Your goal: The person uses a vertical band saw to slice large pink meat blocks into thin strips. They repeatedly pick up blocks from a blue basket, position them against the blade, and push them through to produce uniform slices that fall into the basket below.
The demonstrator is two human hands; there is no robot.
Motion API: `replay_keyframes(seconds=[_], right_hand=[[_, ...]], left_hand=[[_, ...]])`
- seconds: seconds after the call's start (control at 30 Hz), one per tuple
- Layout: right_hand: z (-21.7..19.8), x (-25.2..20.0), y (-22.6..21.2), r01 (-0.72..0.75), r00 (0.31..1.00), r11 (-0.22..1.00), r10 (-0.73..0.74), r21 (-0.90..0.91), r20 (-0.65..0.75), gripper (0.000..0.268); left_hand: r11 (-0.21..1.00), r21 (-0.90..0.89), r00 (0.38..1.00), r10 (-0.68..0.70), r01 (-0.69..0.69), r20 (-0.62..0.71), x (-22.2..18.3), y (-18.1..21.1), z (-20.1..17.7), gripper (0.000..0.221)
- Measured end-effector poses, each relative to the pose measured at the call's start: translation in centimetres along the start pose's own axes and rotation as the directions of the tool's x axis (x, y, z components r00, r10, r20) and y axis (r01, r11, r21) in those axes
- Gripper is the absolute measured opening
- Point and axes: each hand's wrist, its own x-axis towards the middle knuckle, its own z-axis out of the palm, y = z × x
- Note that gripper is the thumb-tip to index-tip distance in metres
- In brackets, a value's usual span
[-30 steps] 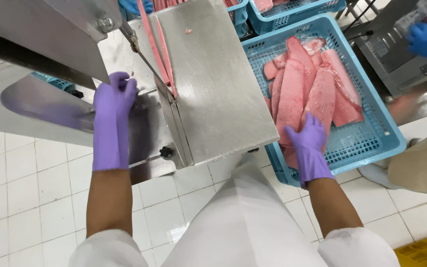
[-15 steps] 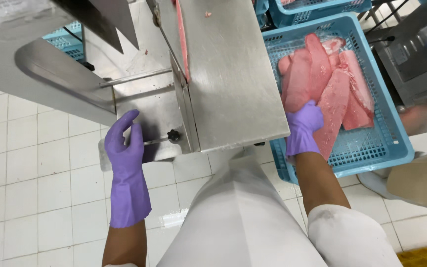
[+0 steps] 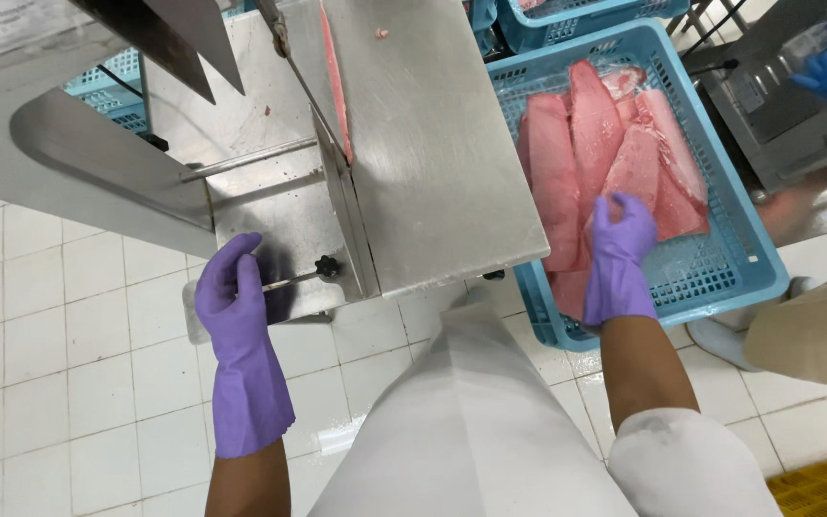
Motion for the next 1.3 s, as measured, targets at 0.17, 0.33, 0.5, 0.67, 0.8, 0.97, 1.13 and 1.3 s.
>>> replay_keyframes(seconds=[0.17,0.33,0.5,0.67,0.8,0.97,1.13,1.3], right_hand=[[-1.8,-3.6,4.9,-0.436,0.900,0.871,0.428,-0.224,-0.085,0.083],[-1.7,-3.8,8.0,-0.395,0.912,0.916,0.381,-0.072,-0.154,0.072],[-1.5,-3.0,8.7,-0.328,0.934,0.919,0.350,0.219,-0.075,0.057],[-6.0,-4.5,5.5,-0.255,0.953,0.903,0.295,0.345,-0.070,0.044],[-13.1,-5.8,-2.3,-0.366,0.912,0.791,0.411,0.491,0.018,0.032],[-16.5,-7.4,-8.7,-0.338,0.937,0.634,0.293,0.696,0.188,0.052],[-16.0,-10.5,-18.7,-0.323,0.946,0.691,0.250,0.647,0.205,0.043],[-14.8,-14.4,-27.8,-0.136,0.989,0.925,0.109,0.355,0.095,0.033]], left_hand=[[1.000,-0.010,1.000,-0.001,0.001,0.024,-0.4,0.3,-0.3,0.021],[1.000,-0.004,1.000,-0.002,0.002,0.020,-0.7,0.6,-0.4,0.021],[1.000,-0.002,1.000,0.024,-0.024,0.017,-0.6,0.4,0.0,0.020],[1.000,0.002,0.997,-0.025,0.025,-0.071,-1.3,1.1,-0.2,0.022],[0.993,0.000,0.988,-0.116,0.117,-0.105,-4.0,4.8,0.6,0.021],[0.951,-0.224,0.947,-0.145,0.213,0.285,-8.0,7.2,2.2,0.025],[0.906,-0.262,0.760,-0.093,0.332,0.643,-9.4,10.0,7.7,0.040],[0.747,-0.135,0.452,-0.239,0.651,0.860,-9.2,12.5,15.2,0.102]])
